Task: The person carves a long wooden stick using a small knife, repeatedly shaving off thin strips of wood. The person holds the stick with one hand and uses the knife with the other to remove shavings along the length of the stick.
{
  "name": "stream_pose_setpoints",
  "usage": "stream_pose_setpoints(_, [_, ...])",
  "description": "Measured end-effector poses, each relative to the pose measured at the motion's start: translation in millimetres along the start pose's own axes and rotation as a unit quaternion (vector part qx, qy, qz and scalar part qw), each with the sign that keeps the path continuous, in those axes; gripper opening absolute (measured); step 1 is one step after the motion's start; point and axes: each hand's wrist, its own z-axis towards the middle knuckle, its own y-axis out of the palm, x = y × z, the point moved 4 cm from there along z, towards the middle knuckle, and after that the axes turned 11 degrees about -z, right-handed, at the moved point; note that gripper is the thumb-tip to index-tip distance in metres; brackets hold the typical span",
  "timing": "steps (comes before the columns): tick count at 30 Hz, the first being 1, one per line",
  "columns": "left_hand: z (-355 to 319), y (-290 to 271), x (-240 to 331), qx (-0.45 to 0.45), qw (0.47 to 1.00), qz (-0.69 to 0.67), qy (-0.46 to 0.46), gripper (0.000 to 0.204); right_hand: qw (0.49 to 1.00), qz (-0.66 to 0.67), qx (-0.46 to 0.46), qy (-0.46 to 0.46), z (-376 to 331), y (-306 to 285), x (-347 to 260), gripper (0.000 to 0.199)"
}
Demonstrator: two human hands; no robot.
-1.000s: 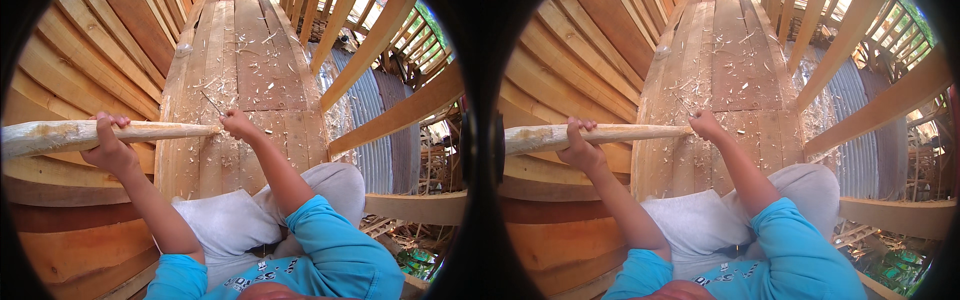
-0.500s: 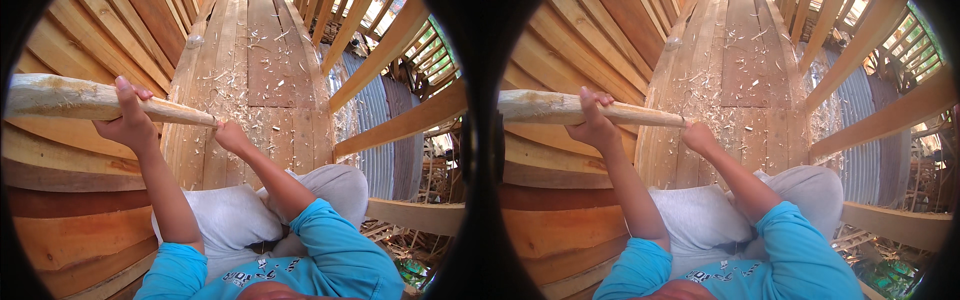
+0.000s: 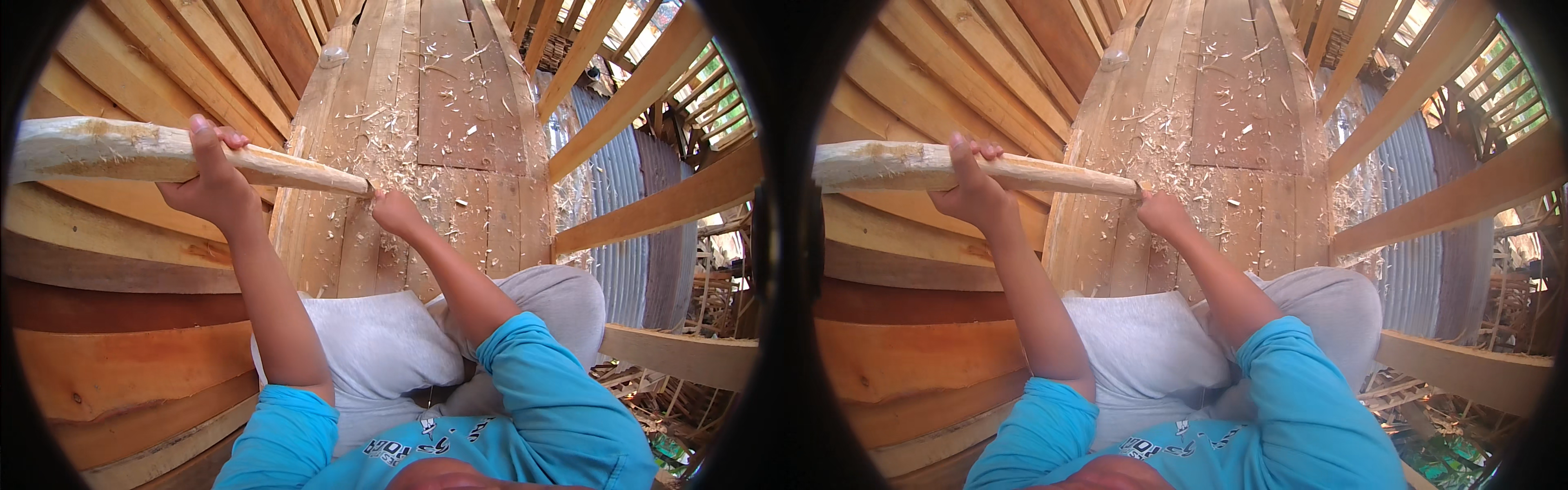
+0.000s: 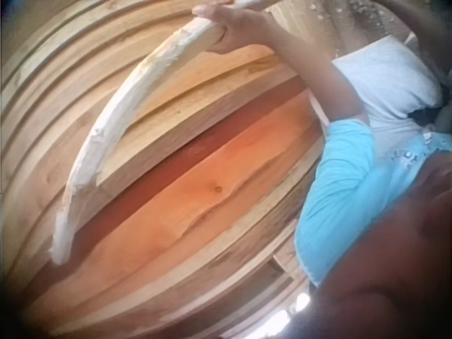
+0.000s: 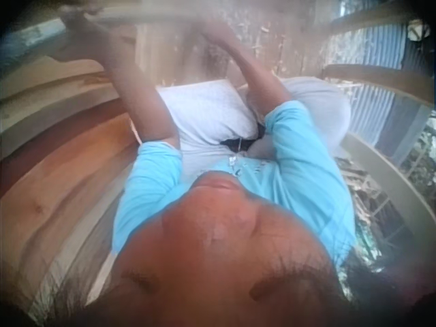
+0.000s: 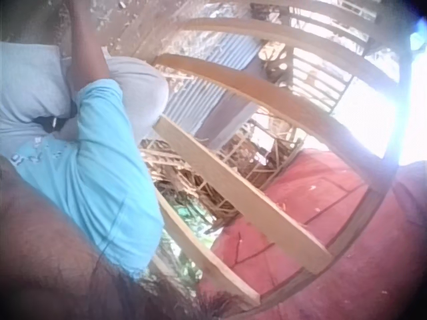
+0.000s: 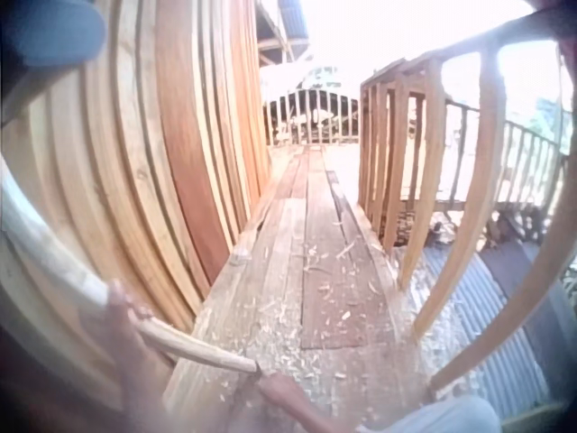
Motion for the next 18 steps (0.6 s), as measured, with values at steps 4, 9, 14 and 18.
stream_pose_setpoints(4, [4,-12,0,0.002,1.0,0.022,0.021,0.027,0.993,0.07,0.029,-0.089,-24,-13,-51,0.05])
stream_pose_setpoints(9, [4,-7,1,0.007,1.0,0.009,0.019,0.016,0.992,0.049,0.076,-0.093,-18,-10,-48,0.053])
stream_pose_setpoints(14, [5,-9,-4,-0.029,0.998,-0.049,-0.013,0.015,0.999,-0.031,0.019,0.017,7,11,12,0.048])
stream_pose_setpoints(18, [7,-13,-16,-0.114,0.984,-0.112,-0.079,0.017,0.995,0.028,0.062,-0.068,-9,-5,-37,0.052])
